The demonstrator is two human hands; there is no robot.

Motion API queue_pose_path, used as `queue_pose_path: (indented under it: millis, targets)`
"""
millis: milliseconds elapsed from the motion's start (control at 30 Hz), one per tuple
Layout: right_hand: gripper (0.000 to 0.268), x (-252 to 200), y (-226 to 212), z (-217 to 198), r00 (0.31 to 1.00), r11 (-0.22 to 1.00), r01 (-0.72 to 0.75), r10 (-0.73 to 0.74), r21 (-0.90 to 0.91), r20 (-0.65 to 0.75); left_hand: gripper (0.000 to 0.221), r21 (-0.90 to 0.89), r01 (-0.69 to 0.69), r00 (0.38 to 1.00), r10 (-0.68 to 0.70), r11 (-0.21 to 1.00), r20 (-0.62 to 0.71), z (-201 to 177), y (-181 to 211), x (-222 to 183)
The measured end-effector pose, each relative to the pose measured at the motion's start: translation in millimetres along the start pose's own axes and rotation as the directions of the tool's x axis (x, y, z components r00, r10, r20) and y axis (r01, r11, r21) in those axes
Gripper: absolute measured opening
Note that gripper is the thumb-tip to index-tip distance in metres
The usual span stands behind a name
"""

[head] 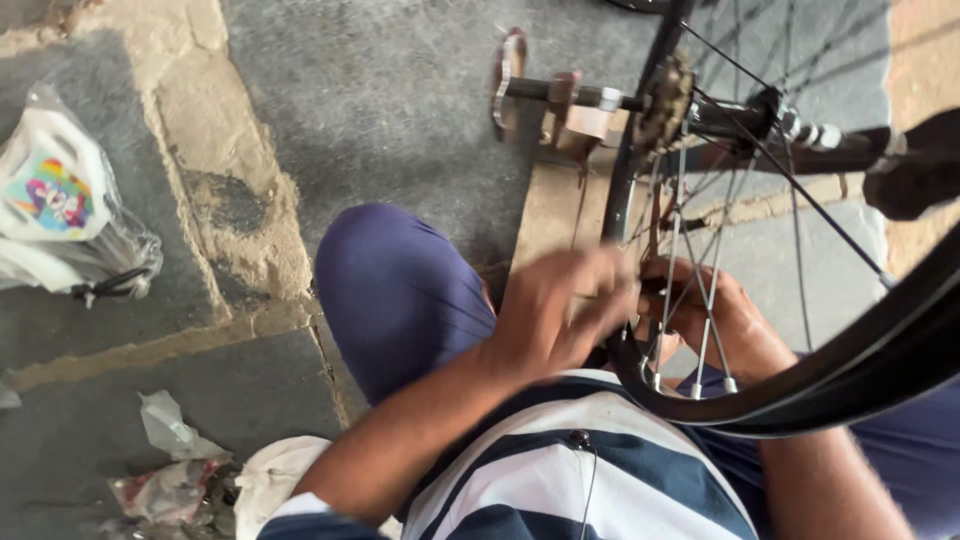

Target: The person adjusts the spokes on a bicycle wheel rim while it is held in a truing stand, using their hands and a small tool.

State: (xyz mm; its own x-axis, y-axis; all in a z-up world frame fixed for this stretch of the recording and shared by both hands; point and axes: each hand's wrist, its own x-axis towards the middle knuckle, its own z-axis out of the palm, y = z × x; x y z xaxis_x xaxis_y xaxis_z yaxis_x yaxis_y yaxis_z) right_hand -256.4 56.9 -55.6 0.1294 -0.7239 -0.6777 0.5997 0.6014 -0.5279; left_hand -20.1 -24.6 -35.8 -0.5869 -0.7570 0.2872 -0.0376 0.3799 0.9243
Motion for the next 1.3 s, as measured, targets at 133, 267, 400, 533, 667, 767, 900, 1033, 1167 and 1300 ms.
queue_pose_path:
  millis: [133,267,400,533,667,767,900,1033,1167,1300]
  targets:
    - [0.052,-12,7,36,0.894,0.386,0.101,-0.440,-0.917,-0.086,0.066,-0.106,0.237,0.968,-0.225,0.966,0.110,21,-34,35]
    - [0.045,-20,6,73,0.789,-0.139,0.000,-0.609,-0.990,0.085,0.062,-0.151,0.342,0.930,-0.311,0.928,0.195,30,-43,30]
    - [0.034,-12,5,78,0.766,-0.208,0.047,-0.620,-0.977,0.169,0.061,-0.176,0.329,0.939,-0.302,0.928,0.164,33,-46,26]
    - [0.035,-8,5,66,0.751,-0.176,0.192,-0.607,-0.965,0.260,0.059,-0.176,0.415,0.900,-0.374,0.893,0.224,29,-48,29]
    - [0.036,-11,15,42,0.834,0.242,0.303,-0.536,-0.922,0.133,0.063,-0.208,0.368,0.925,-0.332,0.906,0.188,31,-51,30]
    - [0.033,2,18,19,0.923,0.653,0.305,-0.381,-0.693,0.048,0.057,-0.193,0.422,0.893,-0.371,0.885,0.254,31,-53,30]
    - [0.031,2,5,4,0.964,0.710,0.230,-0.259,-0.666,0.056,0.044,-0.176,0.428,0.897,-0.393,0.887,0.203,32,-57,30]
    - [0.039,-9,-8,12,0.912,0.666,0.150,-0.379,-0.731,-0.159,0.026,-0.044,0.215,0.975,-0.212,0.976,0.059,36,-57,20]
    - [0.039,-7,-8,16,0.897,0.607,0.130,-0.408,-0.784,-0.168,0.019,-0.047,0.141,0.990,-0.140,0.989,0.032,33,-56,18]
    - [0.039,-2,16,7,0.948,0.787,0.179,-0.299,-0.591,-0.111,0.021,-0.019,0.124,0.992,-0.124,0.992,0.018,32,-55,17]
